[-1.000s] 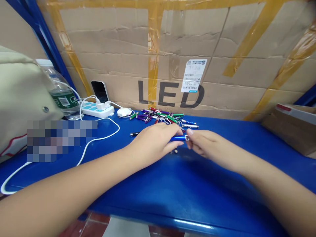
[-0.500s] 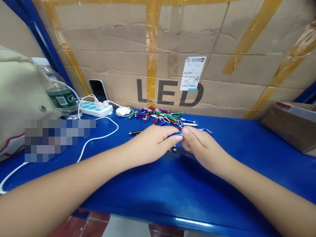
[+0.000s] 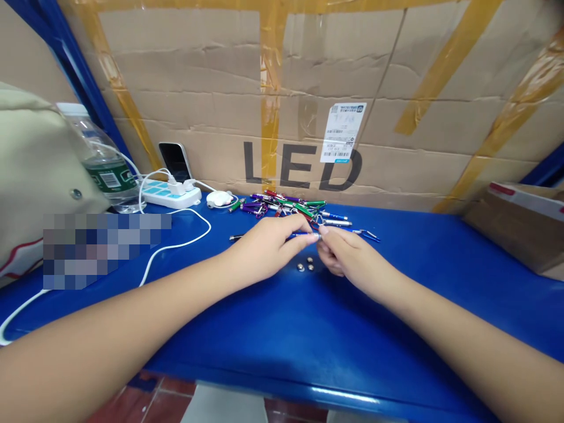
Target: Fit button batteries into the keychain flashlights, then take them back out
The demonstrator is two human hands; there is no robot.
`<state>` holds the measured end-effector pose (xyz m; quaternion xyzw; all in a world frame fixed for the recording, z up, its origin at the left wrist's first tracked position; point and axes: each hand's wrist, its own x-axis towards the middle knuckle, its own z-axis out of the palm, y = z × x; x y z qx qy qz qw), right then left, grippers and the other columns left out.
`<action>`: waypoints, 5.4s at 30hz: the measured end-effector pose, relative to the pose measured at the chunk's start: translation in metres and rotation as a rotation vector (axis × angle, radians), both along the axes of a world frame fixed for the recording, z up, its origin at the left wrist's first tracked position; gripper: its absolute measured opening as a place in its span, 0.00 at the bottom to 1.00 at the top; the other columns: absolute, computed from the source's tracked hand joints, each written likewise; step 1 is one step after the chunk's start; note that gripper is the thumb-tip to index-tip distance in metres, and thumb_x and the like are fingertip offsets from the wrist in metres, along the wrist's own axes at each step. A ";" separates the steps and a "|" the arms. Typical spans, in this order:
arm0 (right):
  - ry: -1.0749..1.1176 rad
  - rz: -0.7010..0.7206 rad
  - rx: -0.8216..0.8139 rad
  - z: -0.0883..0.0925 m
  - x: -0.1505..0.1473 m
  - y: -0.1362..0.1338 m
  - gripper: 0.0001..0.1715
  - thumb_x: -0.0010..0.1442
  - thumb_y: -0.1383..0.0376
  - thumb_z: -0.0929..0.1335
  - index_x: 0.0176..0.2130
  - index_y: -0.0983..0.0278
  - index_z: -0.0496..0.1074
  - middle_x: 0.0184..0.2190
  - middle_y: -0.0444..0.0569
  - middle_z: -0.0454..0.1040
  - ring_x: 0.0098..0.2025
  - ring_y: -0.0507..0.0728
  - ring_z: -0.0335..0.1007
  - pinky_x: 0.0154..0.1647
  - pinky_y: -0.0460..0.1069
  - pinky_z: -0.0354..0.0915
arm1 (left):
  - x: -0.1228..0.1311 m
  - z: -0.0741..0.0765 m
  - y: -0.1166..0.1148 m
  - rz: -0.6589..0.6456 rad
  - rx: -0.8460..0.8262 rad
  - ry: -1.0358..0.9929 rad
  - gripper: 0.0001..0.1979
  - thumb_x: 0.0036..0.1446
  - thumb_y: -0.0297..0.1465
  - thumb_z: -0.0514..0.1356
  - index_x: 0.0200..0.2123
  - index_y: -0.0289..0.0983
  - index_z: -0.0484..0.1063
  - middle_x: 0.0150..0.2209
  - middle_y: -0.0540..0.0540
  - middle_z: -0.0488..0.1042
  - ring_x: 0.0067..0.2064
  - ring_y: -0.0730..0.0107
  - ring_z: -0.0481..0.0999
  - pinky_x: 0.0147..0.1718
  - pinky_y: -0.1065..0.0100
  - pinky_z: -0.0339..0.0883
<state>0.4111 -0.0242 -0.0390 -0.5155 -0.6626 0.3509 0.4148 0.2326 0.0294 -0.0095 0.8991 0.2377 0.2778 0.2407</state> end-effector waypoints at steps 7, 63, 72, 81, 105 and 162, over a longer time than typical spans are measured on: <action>-0.223 -0.066 0.255 0.007 -0.003 -0.005 0.23 0.69 0.52 0.54 0.25 0.59 0.54 0.19 0.40 0.56 0.22 0.51 0.52 0.26 0.49 0.52 | 0.003 0.003 -0.004 -0.016 -1.029 -0.162 0.15 0.65 0.40 0.55 0.30 0.37 0.62 0.16 0.60 0.49 0.16 0.82 0.47 0.15 0.77 0.44; -0.700 -0.117 0.501 0.001 0.023 0.031 0.18 0.63 0.71 0.62 0.49 0.63 0.74 0.44 0.54 0.77 0.49 0.61 0.73 0.49 0.56 0.68 | 0.007 -0.011 0.055 0.339 0.456 0.551 0.19 0.66 0.38 0.51 0.41 0.32 0.76 0.43 0.36 0.77 0.46 0.55 0.75 0.46 0.56 0.69; -0.611 -0.217 0.503 0.004 0.031 0.029 0.24 0.62 0.62 0.66 0.56 0.67 0.68 0.53 0.60 0.71 0.55 0.64 0.68 0.55 0.59 0.65 | -0.003 -0.003 0.051 0.233 0.418 0.307 0.14 0.66 0.35 0.53 0.46 0.37 0.75 0.45 0.43 0.78 0.48 0.62 0.76 0.49 0.61 0.68; -0.573 -0.181 0.455 0.020 0.025 0.011 0.12 0.66 0.61 0.60 0.34 0.62 0.68 0.34 0.51 0.75 0.36 0.57 0.70 0.37 0.50 0.63 | -0.008 0.010 0.013 0.127 0.236 0.083 0.12 0.65 0.31 0.53 0.48 0.37 0.71 0.45 0.45 0.78 0.44 0.66 0.77 0.45 0.63 0.70; 0.068 -0.235 0.205 0.028 0.016 -0.005 0.17 0.53 0.54 0.73 0.39 0.63 0.74 0.24 0.44 0.75 0.25 0.52 0.70 0.28 0.49 0.70 | -0.007 0.005 -0.005 -0.013 0.321 0.338 0.17 0.69 0.33 0.48 0.57 0.40 0.65 0.53 0.44 0.75 0.50 0.59 0.77 0.47 0.58 0.70; -1.123 -0.223 0.154 0.030 0.003 -0.017 0.11 0.66 0.60 0.54 0.38 0.63 0.59 0.29 0.54 0.73 0.28 0.60 0.67 0.27 0.50 0.44 | 0.002 -0.002 -0.017 0.123 0.227 0.070 0.15 0.69 0.34 0.47 0.52 0.37 0.67 0.44 0.45 0.79 0.44 0.60 0.79 0.41 0.61 0.71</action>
